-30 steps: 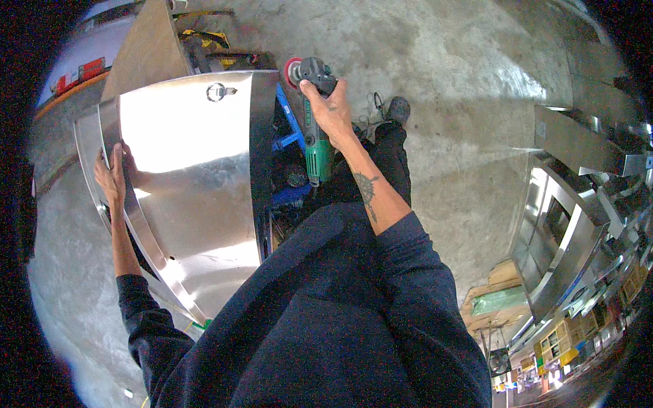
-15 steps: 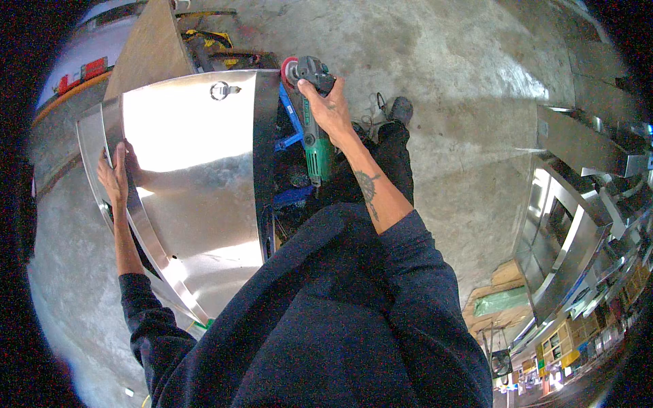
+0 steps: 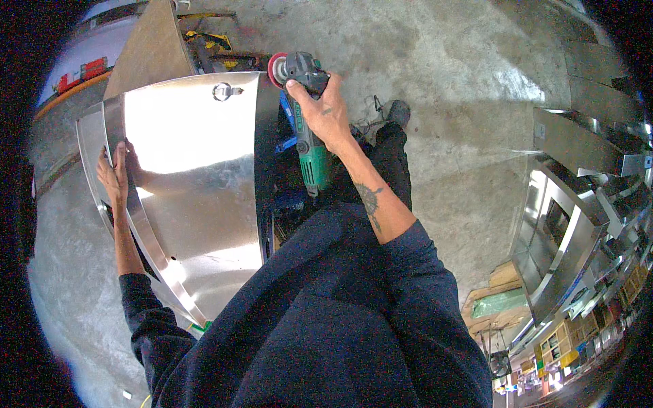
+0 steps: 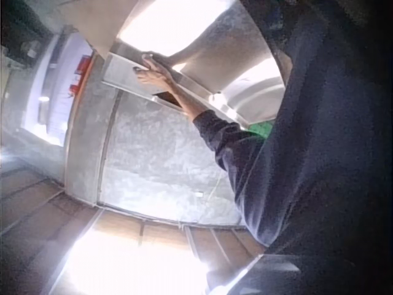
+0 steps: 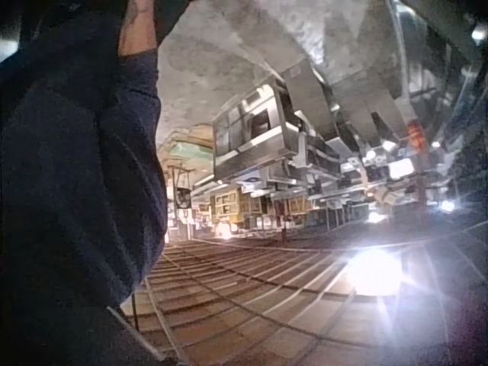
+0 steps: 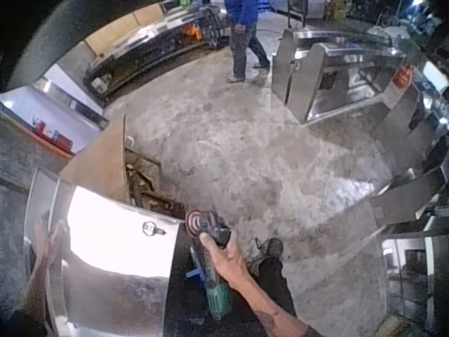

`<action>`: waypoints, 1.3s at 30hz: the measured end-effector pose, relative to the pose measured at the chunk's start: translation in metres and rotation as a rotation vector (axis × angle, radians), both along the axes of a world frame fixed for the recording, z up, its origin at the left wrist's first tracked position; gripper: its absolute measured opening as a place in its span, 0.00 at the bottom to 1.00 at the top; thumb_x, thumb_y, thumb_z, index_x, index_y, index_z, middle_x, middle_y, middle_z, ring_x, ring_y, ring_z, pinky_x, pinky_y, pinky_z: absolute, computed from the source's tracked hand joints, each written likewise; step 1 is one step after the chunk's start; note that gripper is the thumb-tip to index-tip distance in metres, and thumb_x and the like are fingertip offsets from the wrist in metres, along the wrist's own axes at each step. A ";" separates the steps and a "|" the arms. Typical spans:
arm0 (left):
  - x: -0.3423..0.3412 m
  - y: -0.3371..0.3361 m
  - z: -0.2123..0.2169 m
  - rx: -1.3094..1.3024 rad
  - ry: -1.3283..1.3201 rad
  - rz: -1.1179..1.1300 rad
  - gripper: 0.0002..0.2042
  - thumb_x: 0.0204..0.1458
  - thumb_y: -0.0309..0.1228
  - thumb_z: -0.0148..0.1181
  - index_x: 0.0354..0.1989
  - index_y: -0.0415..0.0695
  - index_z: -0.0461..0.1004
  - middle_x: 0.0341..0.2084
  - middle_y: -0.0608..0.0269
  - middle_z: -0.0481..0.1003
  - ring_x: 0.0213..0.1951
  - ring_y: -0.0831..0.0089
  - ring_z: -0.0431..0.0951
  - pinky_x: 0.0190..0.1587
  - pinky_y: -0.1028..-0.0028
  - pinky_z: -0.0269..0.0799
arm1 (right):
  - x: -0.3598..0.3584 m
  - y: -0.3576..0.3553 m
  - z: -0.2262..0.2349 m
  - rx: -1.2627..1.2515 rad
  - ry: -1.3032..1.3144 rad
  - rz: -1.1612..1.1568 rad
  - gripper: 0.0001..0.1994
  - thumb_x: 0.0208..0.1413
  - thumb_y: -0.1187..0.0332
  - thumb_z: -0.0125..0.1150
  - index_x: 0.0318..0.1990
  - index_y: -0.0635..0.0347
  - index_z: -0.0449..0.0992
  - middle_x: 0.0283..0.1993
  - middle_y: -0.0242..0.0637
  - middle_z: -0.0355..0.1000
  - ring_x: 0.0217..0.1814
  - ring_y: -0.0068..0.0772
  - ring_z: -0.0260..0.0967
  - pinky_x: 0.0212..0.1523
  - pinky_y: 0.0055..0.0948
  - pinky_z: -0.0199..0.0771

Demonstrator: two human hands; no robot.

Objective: The person uses a handheld angle grinder with a polishing pad to smooth the surface of a stainless steel hood. They reposition the hood on a workbench and continue polishing different sections, including edges and the underside.

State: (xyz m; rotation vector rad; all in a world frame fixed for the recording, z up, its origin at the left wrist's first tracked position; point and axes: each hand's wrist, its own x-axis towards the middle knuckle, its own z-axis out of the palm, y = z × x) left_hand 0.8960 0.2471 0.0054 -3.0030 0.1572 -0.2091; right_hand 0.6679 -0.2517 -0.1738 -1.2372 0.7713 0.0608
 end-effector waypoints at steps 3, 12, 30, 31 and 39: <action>0.000 -0.003 0.000 -0.010 0.002 -0.001 0.50 0.63 0.71 0.58 0.77 0.35 0.65 0.71 0.33 0.67 0.74 0.41 0.63 0.77 0.45 0.53 | 0.000 0.002 0.014 0.033 -0.085 -0.044 0.37 0.63 0.45 0.75 0.63 0.67 0.67 0.55 0.50 0.78 0.57 0.43 0.78 0.59 0.42 0.78; -0.001 -0.002 0.001 -0.025 0.008 0.001 0.52 0.62 0.72 0.58 0.77 0.34 0.64 0.73 0.31 0.65 0.76 0.39 0.61 0.77 0.45 0.52 | 0.007 -0.014 0.027 0.243 -0.132 -0.184 0.42 0.61 0.42 0.75 0.66 0.64 0.60 0.40 0.43 0.75 0.28 0.35 0.81 0.28 0.35 0.86; -0.001 -0.007 0.003 0.028 0.011 -0.018 0.50 0.64 0.71 0.56 0.77 0.33 0.64 0.70 0.34 0.70 0.73 0.41 0.65 0.76 0.46 0.54 | -0.002 0.005 -0.054 0.186 0.005 -0.055 0.39 0.62 0.45 0.76 0.62 0.64 0.59 0.41 0.40 0.73 0.32 0.33 0.78 0.31 0.35 0.81; -0.002 -0.007 0.003 0.030 0.009 -0.013 0.50 0.64 0.71 0.56 0.77 0.33 0.64 0.70 0.34 0.70 0.73 0.42 0.65 0.76 0.46 0.55 | -0.001 0.004 -0.051 0.175 0.002 -0.045 0.40 0.61 0.44 0.76 0.62 0.64 0.58 0.38 0.40 0.72 0.27 0.32 0.78 0.25 0.34 0.81; 0.000 0.004 0.001 0.006 -0.010 -0.023 0.52 0.62 0.72 0.58 0.77 0.33 0.65 0.70 0.35 0.70 0.74 0.42 0.65 0.76 0.47 0.54 | 0.000 0.002 -0.015 0.034 -0.068 -0.006 0.39 0.63 0.46 0.75 0.65 0.66 0.60 0.43 0.43 0.74 0.34 0.31 0.79 0.31 0.35 0.84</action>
